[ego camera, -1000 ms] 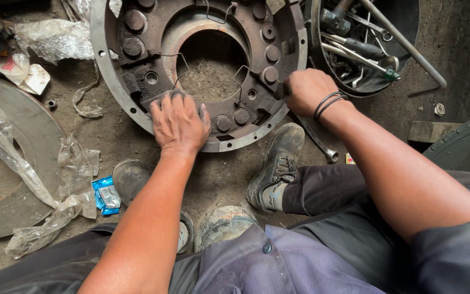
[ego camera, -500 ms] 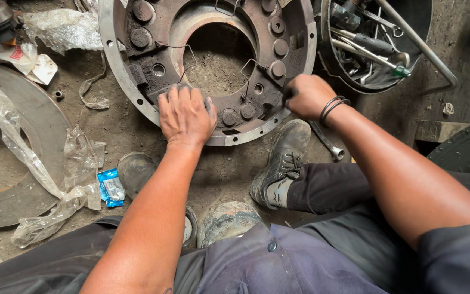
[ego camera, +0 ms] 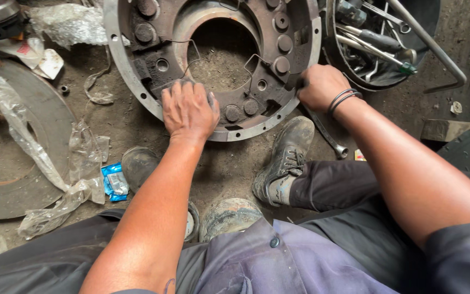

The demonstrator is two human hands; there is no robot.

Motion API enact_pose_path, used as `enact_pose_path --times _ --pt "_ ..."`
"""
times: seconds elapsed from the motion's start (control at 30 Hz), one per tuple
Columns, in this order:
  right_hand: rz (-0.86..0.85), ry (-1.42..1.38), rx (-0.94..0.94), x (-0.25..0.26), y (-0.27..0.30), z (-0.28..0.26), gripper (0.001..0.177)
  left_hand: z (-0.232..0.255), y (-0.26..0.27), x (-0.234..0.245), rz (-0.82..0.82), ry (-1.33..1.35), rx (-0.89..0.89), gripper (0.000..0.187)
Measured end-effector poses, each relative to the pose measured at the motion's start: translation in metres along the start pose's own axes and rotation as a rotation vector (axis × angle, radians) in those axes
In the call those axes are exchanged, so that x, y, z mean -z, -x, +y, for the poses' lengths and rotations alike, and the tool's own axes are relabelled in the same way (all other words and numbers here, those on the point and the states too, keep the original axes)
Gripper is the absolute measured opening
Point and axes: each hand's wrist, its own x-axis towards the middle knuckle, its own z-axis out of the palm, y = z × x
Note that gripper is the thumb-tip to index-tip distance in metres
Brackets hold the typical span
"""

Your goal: The person scrubs the surface of a large, circular mechanical part using a small metal tool. They systematically clean the circular indentations and the surrounding metal surface while sitting on the floor.

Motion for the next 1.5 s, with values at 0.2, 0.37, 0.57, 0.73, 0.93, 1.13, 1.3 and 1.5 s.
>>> enact_pose_path --times 0.2,0.37,0.57,0.73,0.93,1.13,1.3,1.5 --pt "0.016 0.177 0.026 -0.008 -0.009 0.004 0.029 0.0 -0.001 -0.009 0.056 -0.008 0.018 0.027" --pt "-0.001 0.1 0.092 -0.012 -0.007 0.008 0.033 -0.002 0.0 -0.005 -0.018 0.043 0.034 0.026" --pt "0.056 0.302 0.033 -0.014 -0.013 0.018 0.033 -0.004 -0.002 -0.008 -0.056 0.031 0.039 0.027" --pt "0.011 0.086 0.108 -0.035 -0.016 0.026 0.038 -0.002 0.0 -0.01 0.056 0.033 0.03 0.026" --pt "0.156 0.231 0.081 -0.062 -0.053 0.088 0.032 -0.002 0.001 -0.014 0.14 0.036 0.016 0.025" --pt "0.022 0.274 0.204 -0.082 -0.058 0.079 0.034 -0.002 -0.001 -0.011 0.066 0.053 0.032 0.025" --pt "0.067 0.237 0.024 -0.043 -0.041 0.074 0.037 -0.002 -0.004 -0.012 0.027 -0.031 0.01 0.025" --pt "0.008 0.236 0.069 -0.042 -0.023 0.033 0.042 -0.003 -0.005 -0.015 -0.05 -0.017 0.028 0.026"
